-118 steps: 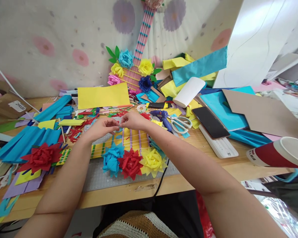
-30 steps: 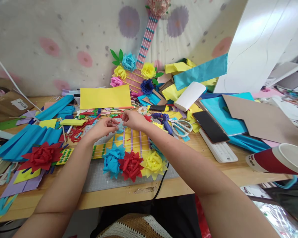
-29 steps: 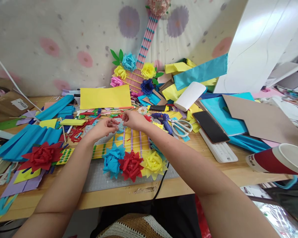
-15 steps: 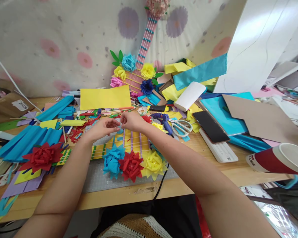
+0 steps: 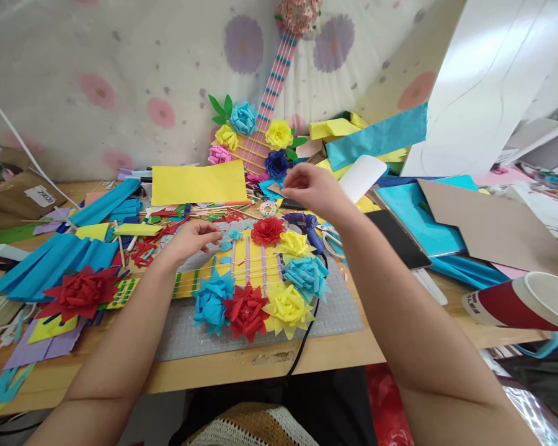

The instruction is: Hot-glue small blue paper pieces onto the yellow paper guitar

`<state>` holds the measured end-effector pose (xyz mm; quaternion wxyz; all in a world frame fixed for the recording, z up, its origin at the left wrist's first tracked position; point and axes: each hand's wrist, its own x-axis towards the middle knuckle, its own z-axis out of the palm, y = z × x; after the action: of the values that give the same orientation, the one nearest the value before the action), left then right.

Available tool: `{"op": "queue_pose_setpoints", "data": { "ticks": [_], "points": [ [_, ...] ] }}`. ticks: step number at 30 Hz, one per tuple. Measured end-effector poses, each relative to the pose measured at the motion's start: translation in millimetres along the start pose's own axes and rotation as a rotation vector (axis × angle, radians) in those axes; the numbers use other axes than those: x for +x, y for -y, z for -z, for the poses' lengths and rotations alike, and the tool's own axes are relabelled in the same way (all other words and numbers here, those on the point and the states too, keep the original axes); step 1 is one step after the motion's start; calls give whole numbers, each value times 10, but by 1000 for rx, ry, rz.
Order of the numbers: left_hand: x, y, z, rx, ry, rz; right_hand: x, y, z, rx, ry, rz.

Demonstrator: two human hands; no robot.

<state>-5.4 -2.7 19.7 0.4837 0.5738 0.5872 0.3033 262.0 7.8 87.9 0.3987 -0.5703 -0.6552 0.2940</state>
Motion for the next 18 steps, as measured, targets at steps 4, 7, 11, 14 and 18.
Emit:
{"op": "queue_pose_setpoints", "data": {
  "ticks": [4, 7, 11, 14, 18],
  "points": [
    [14, 17, 4, 5, -32, -3, -222, -313, 413, -27, -193, -154],
    [30, 32, 7, -4, -91, -19, -374, -669, 514, -17, -116, -270],
    [42, 44, 7, -39, -125, -23, -420, -1021, 372, -20, 108, -320],
    [44, 47, 1, -49, -123, -27, -365, -1106, 165, -108, 155, -324],
    [51, 54, -2, -65, -121, -27, -315, -1094, -59, -237, 167, -402]
  ]
}}
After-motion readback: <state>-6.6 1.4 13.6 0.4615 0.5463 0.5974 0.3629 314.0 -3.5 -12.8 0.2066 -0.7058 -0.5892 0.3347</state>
